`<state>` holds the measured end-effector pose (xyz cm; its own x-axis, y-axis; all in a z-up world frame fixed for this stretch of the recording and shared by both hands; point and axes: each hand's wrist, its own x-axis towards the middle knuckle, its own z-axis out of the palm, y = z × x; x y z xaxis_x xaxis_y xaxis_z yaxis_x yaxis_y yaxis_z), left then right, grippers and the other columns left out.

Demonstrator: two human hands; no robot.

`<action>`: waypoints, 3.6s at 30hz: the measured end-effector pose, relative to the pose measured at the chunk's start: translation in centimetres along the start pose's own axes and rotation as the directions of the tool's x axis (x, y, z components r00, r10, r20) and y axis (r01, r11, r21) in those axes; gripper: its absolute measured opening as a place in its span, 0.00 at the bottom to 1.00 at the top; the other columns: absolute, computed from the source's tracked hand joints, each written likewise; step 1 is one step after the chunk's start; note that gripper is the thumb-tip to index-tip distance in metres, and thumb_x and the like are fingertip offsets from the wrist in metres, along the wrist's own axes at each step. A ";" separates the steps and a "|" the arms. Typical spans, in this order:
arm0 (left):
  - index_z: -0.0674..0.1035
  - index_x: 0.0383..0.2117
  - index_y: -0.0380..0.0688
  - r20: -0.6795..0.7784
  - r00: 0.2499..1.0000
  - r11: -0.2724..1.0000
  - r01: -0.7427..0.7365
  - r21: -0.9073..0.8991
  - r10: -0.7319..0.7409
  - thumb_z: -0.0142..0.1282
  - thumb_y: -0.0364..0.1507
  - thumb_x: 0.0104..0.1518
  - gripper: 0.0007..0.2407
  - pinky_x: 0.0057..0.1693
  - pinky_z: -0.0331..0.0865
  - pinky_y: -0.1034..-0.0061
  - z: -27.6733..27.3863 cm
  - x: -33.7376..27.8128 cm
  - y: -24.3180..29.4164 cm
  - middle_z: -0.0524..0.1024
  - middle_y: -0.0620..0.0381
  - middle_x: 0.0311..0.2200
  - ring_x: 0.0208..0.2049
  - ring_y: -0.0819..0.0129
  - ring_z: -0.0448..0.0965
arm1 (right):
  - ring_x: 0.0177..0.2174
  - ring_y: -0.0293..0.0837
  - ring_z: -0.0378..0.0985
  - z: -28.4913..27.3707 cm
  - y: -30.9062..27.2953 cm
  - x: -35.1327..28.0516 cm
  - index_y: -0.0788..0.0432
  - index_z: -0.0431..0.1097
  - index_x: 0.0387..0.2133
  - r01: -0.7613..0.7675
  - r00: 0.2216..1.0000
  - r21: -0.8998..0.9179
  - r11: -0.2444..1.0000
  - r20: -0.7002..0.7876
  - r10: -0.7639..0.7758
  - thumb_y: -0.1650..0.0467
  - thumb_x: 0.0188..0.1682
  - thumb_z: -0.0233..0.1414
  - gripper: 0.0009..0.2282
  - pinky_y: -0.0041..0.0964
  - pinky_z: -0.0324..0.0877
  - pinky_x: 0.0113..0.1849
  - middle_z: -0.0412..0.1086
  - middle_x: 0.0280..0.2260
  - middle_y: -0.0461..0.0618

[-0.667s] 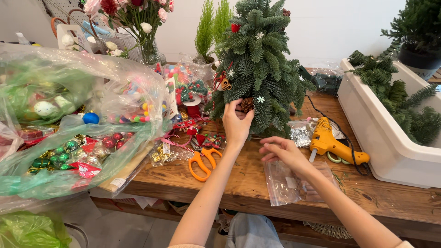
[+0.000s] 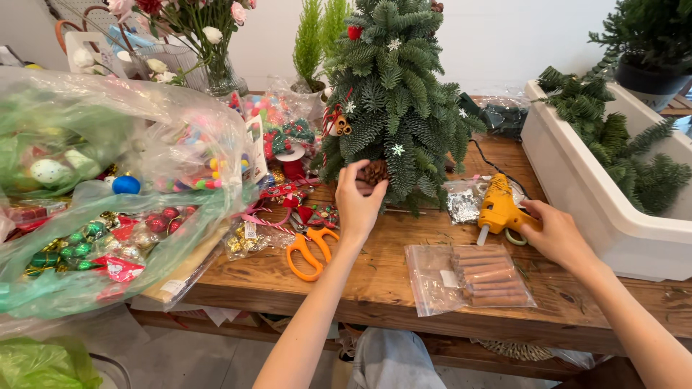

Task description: The person decorates a small artificial Christmas tree by attaching pinecones and white snowflake ornaments. They use a hot glue gun to apply adhesive to the pinecones before pressing them onto the tree branches.

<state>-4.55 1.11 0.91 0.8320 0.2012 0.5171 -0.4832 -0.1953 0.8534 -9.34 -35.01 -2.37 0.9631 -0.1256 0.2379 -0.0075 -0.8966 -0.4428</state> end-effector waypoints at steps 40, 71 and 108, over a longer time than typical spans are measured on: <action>0.59 0.63 0.45 0.109 0.837 0.518 0.429 -0.740 -0.537 0.58 0.35 0.58 0.28 0.58 0.71 0.61 -17.5 -7.1 -6.9 0.72 0.45 0.49 0.45 0.54 0.78 | 0.45 0.67 0.77 20.0 -30.8 -0.1 0.55 0.56 0.59 0.396 0.806 0.020 0.918 0.472 -0.357 0.60 0.32 0.67 0.40 0.59 0.73 0.44 0.73 0.44 0.64; 0.75 0.54 0.41 0.159 0.922 0.571 0.347 -0.744 -0.353 0.61 0.22 0.55 0.19 0.47 0.81 0.59 -13.6 -8.9 -5.8 0.76 0.41 0.41 0.37 0.44 0.83 | 0.33 0.48 0.77 10.2 -25.5 -6.1 0.47 0.67 0.41 0.081 0.874 0.415 0.906 0.407 -0.265 0.60 0.32 0.65 0.23 0.42 0.69 0.38 0.72 0.28 0.48; 0.71 0.55 0.41 0.059 0.936 0.669 0.290 -0.685 -0.346 0.59 0.21 0.56 0.20 0.53 0.77 0.63 -14.8 -7.5 -2.2 0.69 0.43 0.50 0.46 0.51 0.79 | 0.50 0.64 0.75 13.6 -26.4 -3.7 0.45 0.68 0.55 0.095 0.898 0.021 0.995 0.429 -0.095 0.62 0.38 0.64 0.28 0.57 0.71 0.51 0.72 0.48 0.64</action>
<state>-13.75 14.20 -3.88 0.9623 0.1993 0.1852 -0.2685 0.5850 0.7653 -9.07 -5.12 -3.36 0.9813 0.1543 -0.1154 0.0894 -0.8953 -0.4364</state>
